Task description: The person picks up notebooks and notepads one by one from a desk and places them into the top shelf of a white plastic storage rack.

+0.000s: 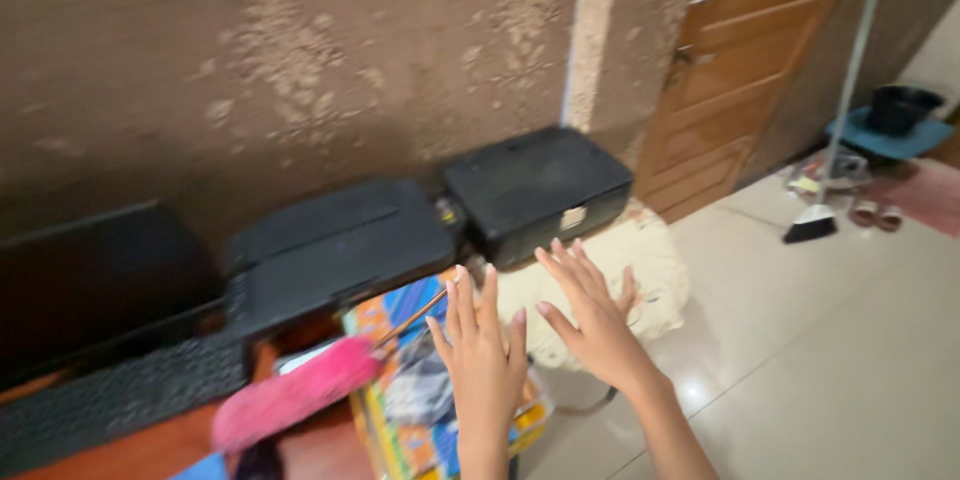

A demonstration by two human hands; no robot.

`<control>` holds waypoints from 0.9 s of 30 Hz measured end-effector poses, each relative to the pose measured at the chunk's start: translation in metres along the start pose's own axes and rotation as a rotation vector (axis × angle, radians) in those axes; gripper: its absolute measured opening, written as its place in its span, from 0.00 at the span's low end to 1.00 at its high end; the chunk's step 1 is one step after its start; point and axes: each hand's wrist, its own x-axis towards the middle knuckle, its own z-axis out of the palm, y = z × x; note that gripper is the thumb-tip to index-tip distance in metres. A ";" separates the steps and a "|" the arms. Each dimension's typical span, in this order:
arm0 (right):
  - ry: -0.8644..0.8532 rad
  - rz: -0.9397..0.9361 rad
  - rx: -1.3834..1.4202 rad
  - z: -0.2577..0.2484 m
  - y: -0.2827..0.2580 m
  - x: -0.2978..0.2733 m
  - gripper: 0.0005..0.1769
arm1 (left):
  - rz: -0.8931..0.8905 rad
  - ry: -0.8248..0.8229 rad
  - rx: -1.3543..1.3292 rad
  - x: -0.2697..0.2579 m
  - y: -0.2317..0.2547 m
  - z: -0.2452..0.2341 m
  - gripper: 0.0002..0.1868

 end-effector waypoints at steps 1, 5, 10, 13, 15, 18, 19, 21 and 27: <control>-0.012 0.008 -0.013 -0.005 0.013 0.006 0.36 | -0.003 0.012 -0.021 0.010 0.009 0.017 0.33; -0.037 0.018 -0.045 -0.030 0.067 0.036 0.35 | -0.029 -0.037 -0.078 0.044 0.046 0.075 0.33; -0.017 0.127 -0.088 -0.063 0.137 0.051 0.35 | 0.025 -0.079 -0.087 0.074 0.097 0.137 0.33; 0.021 0.193 -0.119 -0.076 0.179 0.050 0.35 | 0.067 -0.138 -0.125 0.081 0.123 0.167 0.33; 0.052 0.227 -0.122 -0.085 0.206 0.048 0.34 | 0.102 -0.156 -0.143 0.085 0.141 0.188 0.33; 0.084 0.341 -0.076 -0.101 0.246 0.042 0.35 | 0.162 -0.166 -0.152 0.086 0.169 0.221 0.34; 0.090 0.365 -0.080 -0.106 0.259 0.040 0.36 | 0.182 -0.176 -0.156 0.087 0.178 0.233 0.34; 0.100 0.417 -0.089 -0.120 0.288 0.034 0.36 | 0.204 -0.202 -0.167 0.088 0.202 0.260 0.35; 0.165 0.475 -0.135 -0.175 0.389 0.017 0.37 | 0.232 -0.287 -0.223 0.083 0.286 0.346 0.35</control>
